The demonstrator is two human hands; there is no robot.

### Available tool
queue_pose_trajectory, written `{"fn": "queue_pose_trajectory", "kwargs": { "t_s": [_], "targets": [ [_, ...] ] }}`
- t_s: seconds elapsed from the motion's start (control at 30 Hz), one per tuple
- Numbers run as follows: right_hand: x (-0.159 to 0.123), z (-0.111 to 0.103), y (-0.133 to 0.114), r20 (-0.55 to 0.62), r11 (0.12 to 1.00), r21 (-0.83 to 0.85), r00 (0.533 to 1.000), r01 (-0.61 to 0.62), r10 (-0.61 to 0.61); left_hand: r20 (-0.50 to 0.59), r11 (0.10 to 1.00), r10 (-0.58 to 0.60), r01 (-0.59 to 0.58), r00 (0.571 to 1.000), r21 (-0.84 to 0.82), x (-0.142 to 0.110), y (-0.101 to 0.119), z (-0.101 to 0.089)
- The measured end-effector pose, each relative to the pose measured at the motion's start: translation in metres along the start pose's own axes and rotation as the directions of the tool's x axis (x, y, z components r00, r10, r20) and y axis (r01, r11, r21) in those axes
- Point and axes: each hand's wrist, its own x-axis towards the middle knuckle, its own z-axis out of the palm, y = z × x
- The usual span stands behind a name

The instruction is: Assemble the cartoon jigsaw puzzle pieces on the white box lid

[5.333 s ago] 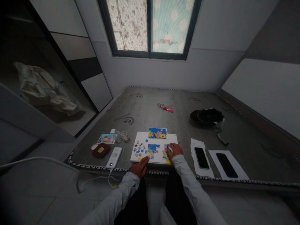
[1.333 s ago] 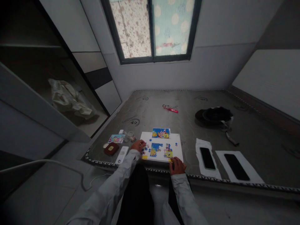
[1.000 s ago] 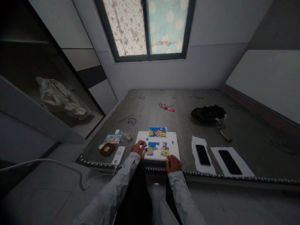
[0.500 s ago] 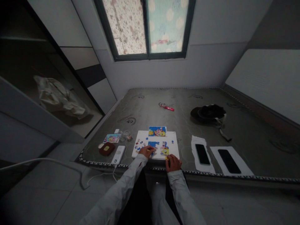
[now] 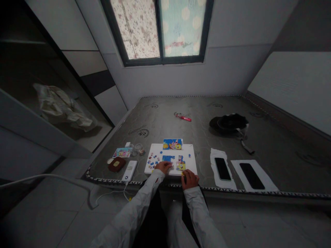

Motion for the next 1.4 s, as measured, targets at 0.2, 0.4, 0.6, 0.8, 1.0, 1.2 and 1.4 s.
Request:
{"fn": "queue_pose_trajectory", "kwargs": {
  "t_s": [0.2,0.4,0.6,0.8,1.0,1.2,1.4],
  "targets": [
    [0.000,0.000,-0.007,0.110,0.999,-0.015,0.993,0.040,-0.038,-0.006,0.999,-0.027,0.028,1.000,0.026,0.007,0.003,0.011],
    [-0.001,0.000,-0.012,0.165,0.998,0.017,0.985,0.056,-0.058,-0.021,0.996,-0.078,0.078,0.997,0.038,0.011,0.012,0.018],
    [-0.002,0.002,-0.010,0.178,0.999,0.018,0.983,0.049,-0.052,-0.038,0.989,-0.125,0.127,0.991,0.071,0.009,0.018,0.017],
    [-0.004,0.006,-0.007,0.175,0.998,0.036,0.983,0.047,-0.052,-0.056,0.981,-0.142,0.148,0.988,0.128,0.008,0.027,0.013],
    [-0.005,0.007,-0.007,0.152,0.997,0.060,0.987,0.043,-0.052,-0.043,0.967,-0.150,0.156,0.988,0.201,0.008,0.036,0.009],
    [-0.005,0.008,-0.008,0.138,0.996,0.090,0.990,0.017,-0.029,-0.018,0.947,-0.100,0.101,0.995,0.304,0.008,0.042,0.010],
    [-0.006,0.009,-0.007,0.148,0.997,0.073,0.989,0.014,-0.025,0.009,0.929,-0.062,0.054,0.998,0.365,0.009,0.045,0.009]
  ]
}}
